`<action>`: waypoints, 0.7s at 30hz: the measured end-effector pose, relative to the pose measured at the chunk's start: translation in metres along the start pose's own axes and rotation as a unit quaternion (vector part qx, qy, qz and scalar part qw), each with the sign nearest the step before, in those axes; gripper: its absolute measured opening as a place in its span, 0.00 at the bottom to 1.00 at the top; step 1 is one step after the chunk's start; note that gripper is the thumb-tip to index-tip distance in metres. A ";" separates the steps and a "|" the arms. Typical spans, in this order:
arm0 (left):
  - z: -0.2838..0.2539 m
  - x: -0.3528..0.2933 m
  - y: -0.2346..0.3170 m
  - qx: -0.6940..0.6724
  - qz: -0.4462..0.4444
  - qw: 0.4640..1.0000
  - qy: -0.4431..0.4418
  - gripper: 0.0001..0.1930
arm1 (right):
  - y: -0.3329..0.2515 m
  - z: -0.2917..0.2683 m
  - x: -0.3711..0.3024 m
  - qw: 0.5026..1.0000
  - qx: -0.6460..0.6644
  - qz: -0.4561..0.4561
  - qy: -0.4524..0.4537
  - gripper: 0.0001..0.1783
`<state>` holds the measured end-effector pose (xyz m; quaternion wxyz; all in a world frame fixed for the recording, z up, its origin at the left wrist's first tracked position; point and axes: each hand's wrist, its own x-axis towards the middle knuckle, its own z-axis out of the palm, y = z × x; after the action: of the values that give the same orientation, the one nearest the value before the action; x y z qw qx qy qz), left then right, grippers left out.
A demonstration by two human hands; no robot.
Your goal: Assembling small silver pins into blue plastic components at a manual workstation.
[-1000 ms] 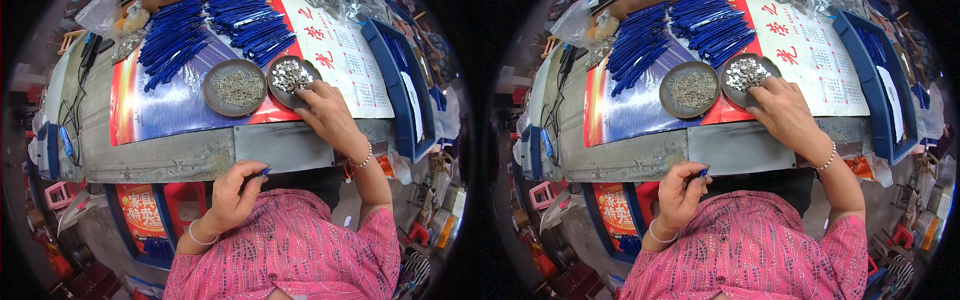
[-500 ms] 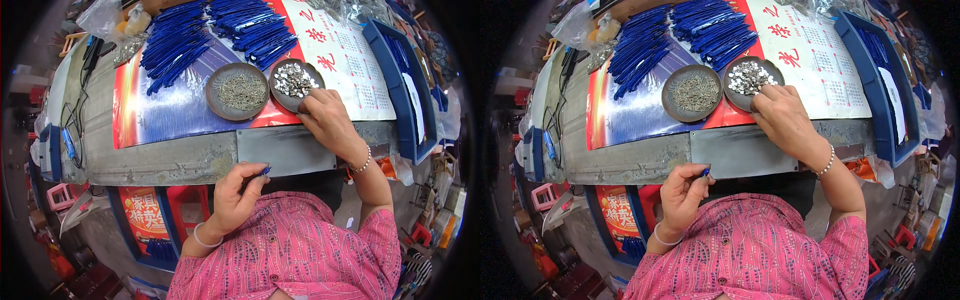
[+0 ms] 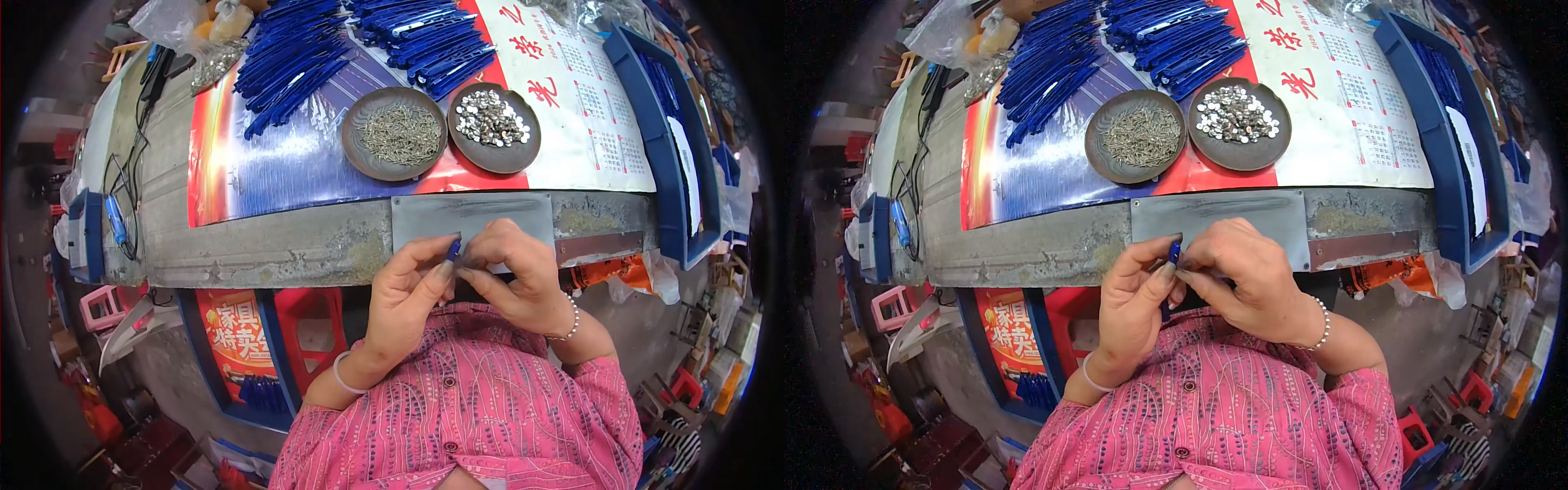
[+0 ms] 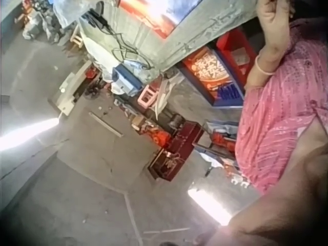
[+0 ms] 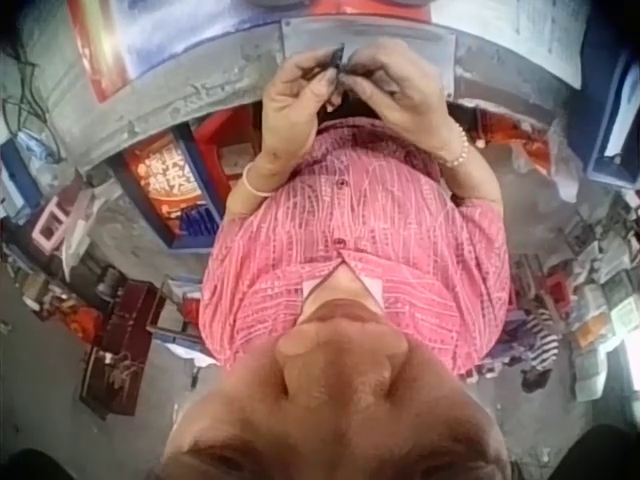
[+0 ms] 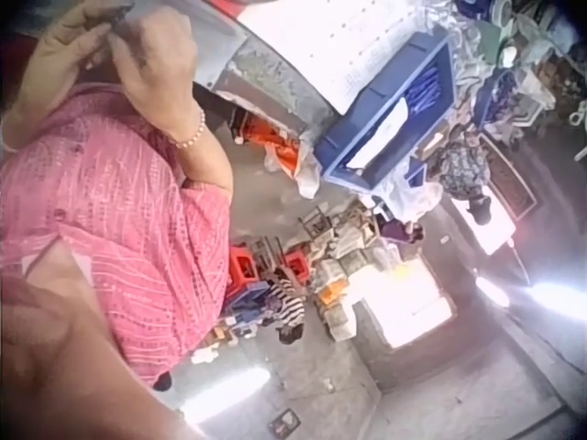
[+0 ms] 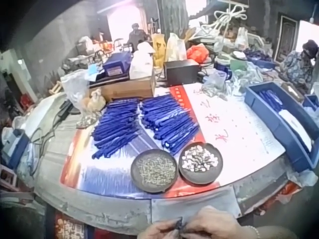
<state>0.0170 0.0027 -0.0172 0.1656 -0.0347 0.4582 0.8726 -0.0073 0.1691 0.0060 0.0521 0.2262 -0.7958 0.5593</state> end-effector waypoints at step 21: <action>0.006 -0.004 -0.005 -0.062 0.034 0.995 -0.073 0.16 | 0.000 0.005 -0.007 0.997 0.061 -0.026 0.050 0.10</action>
<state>0.0227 0.0092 -0.0169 0.1666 0.0346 0.3904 0.9048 0.0002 0.1663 0.0015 0.0921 0.2215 -0.7502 0.6162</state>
